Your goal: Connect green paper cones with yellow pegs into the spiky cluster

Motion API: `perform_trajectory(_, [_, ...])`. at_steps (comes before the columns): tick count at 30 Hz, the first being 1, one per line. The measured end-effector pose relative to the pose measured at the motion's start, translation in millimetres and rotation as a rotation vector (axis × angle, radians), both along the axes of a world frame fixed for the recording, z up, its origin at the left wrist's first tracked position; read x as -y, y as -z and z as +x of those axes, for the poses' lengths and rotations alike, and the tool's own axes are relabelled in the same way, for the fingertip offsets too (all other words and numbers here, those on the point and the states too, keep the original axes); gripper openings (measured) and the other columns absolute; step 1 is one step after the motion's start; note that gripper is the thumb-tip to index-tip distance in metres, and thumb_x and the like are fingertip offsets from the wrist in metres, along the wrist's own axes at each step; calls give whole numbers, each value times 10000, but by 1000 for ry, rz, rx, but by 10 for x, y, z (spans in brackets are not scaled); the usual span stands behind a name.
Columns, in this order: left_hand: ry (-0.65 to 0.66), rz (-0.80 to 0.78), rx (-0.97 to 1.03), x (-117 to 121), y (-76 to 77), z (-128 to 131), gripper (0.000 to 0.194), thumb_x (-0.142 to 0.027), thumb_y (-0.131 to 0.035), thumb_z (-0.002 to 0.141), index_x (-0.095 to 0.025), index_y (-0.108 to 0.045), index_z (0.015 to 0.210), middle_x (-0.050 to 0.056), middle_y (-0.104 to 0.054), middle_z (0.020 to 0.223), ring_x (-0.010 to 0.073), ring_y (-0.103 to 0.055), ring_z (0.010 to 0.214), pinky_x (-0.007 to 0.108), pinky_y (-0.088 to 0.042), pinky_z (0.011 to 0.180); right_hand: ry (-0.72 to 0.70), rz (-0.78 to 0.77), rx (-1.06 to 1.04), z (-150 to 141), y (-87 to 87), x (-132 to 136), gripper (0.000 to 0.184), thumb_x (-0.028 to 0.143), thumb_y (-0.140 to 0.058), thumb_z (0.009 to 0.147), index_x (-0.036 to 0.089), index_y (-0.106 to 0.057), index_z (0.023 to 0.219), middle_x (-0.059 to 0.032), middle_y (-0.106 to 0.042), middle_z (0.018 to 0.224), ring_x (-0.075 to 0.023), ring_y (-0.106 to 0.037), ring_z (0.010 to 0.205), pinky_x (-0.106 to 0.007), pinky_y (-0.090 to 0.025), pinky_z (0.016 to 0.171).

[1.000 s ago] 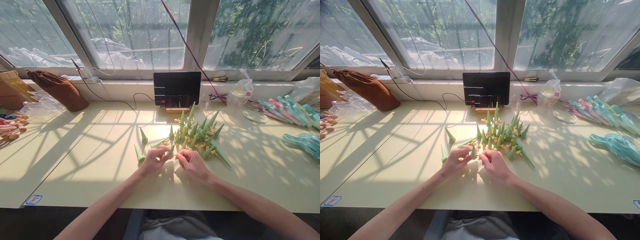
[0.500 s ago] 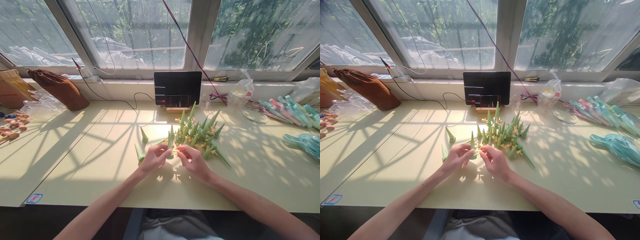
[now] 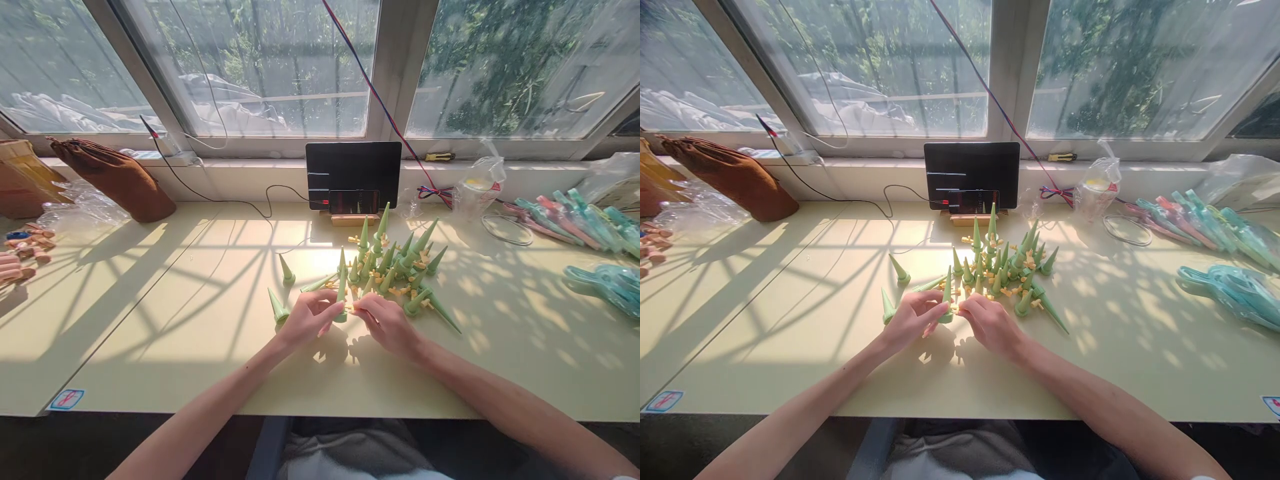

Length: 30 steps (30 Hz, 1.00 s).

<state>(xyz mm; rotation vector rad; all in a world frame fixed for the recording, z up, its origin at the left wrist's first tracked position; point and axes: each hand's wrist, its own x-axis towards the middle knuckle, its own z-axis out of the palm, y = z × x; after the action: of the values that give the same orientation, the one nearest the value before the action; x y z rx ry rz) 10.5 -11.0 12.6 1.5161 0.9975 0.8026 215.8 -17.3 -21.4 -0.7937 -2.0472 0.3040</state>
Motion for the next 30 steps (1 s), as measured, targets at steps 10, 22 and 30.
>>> perform_trajectory(10, [15,152,27,-32,99,0,272,-363,-644,877,-112,-715,953,74,-629,869,49,-462,483,199,-416,428,65,-282,-106,-45,17,32,141,227,-567,918,193,-576,782,13,-545,638,-111,-426,544,-237,-358,522])
perform_trajectory(22, [44,399,-62,-68,152,-39,205,-260,-628,897,-180,-751,1040,89,-675,939,132,-600,739,218,-536,585,-98,-1131,-466,-69,-131,43,287,399,-659,844,181,-550,694,41,-523,546,-67,-399,361,-199,-244,331])
perform_trajectory(30, [53,511,-69,-80,195,-47,203,-236,-610,911,-178,-741,1055,104,-694,963,147,-633,768,227,-549,589,-279,-1440,-645,-26,-206,17,336,409,-766,759,157,-553,691,73,-444,524,-18,-251,390,-178,-154,367])
